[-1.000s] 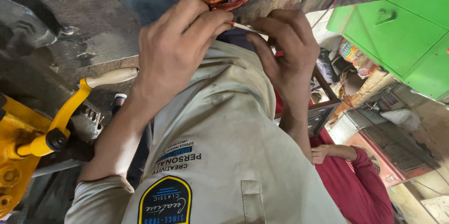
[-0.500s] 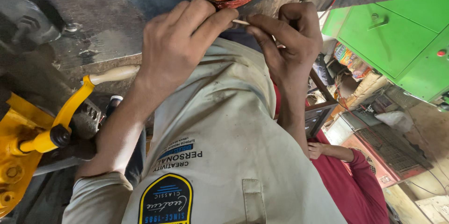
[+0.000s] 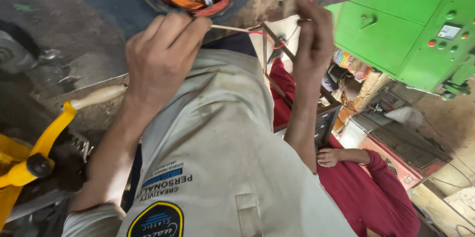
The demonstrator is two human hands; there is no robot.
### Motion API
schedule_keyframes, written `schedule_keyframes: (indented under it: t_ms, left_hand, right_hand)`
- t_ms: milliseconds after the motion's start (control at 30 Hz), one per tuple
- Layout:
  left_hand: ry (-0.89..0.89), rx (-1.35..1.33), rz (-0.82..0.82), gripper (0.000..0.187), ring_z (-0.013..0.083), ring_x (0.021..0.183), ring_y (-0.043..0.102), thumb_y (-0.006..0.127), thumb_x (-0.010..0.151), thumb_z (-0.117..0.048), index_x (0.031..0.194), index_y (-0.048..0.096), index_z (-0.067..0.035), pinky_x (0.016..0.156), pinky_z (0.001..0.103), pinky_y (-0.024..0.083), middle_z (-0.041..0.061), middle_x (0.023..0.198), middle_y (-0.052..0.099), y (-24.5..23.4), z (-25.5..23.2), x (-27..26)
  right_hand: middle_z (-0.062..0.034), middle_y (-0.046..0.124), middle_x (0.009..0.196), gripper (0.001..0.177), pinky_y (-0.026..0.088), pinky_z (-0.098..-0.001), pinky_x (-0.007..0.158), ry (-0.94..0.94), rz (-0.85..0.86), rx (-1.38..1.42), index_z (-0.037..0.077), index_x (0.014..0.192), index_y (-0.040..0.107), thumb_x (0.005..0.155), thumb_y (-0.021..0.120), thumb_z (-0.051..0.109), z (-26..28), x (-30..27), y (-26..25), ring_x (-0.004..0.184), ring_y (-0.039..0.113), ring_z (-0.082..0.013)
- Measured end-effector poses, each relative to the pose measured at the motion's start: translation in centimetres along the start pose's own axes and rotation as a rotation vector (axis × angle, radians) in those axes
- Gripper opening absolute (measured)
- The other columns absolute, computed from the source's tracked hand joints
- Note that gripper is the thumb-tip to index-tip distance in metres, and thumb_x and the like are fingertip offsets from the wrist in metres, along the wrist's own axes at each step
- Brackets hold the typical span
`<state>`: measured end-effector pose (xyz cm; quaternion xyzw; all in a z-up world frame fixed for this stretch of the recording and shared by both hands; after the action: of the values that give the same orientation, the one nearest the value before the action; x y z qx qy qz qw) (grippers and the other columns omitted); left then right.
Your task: The person works on a circular copper-wound electrical component, likely a stator, by hand. They use scissors to cut red and black wires, then insert small wooden sticks into the slots of the component to secure the windings. The person repeats this process for multiple slots throughout the clip.
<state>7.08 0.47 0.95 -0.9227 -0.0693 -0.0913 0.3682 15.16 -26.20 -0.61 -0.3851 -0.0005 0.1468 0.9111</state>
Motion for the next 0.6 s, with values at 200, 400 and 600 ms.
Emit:
schedule_keyframes:
  t_ms: [200, 400, 600]
  left_hand:
    - [0.034, 0.167, 0.114, 0.033, 0.0195, 0.077, 0.062, 0.075, 0.09, -0.007, 0.122, 0.07, -0.006, 0.057, 0.031, 0.049, 0.006, 0.108, 0.064, 0.3, -3.6, -0.9]
    - [-0.048, -0.032, 0.46, 0.042, 0.0211, 0.058, 0.069, 0.068, 0.092, -0.02, 0.129, 0.062, -0.002, 0.048, 0.034, 0.055, 0.015, 0.128, 0.065, 10.7, -11.4, 0.0]
    - [-0.092, 0.146, 0.601, 0.053, 0.0198, 0.062, 0.071, 0.064, 0.087, -0.014, 0.138, 0.06, 0.001, 0.05, 0.033, 0.056, 0.006, 0.085, 0.07, 16.6, -12.4, 0.0]
  right_hand:
    - [-0.0091, 0.07, 0.119, 0.053, 0.059, -0.0341, 0.086, 0.65, 0.052, 0.302, 0.006, 0.134, 0.059, 0.104, 0.052, 0.049, -14.4, -3.5, -0.9, 0.108, 0.068, -0.0192]
    - [-0.0131, 0.068, 0.116, 0.035, 0.057, -0.038, 0.09, 0.689, -0.015, 0.982, 0.0, 0.134, 0.057, 0.108, 0.063, 0.022, -15.9, -5.2, 4.2, 0.104, 0.068, -0.0234]
    - [-0.0122, 0.071, 0.106, 0.027, 0.057, -0.0358, 0.093, 0.629, -0.13, 1.056, -0.003, 0.126, 0.062, 0.105, 0.063, 0.015, -11.9, -5.8, 0.1, 0.097, 0.07, -0.0197]
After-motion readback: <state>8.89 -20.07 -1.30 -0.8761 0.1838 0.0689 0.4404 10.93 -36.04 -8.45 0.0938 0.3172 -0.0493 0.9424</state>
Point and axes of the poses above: each hand's wrist, its own x-axis towards the middle knuckle, its own y-axis out of the palm, z = x × y, the point moved 8 cm from there along x, towards the middle knuckle
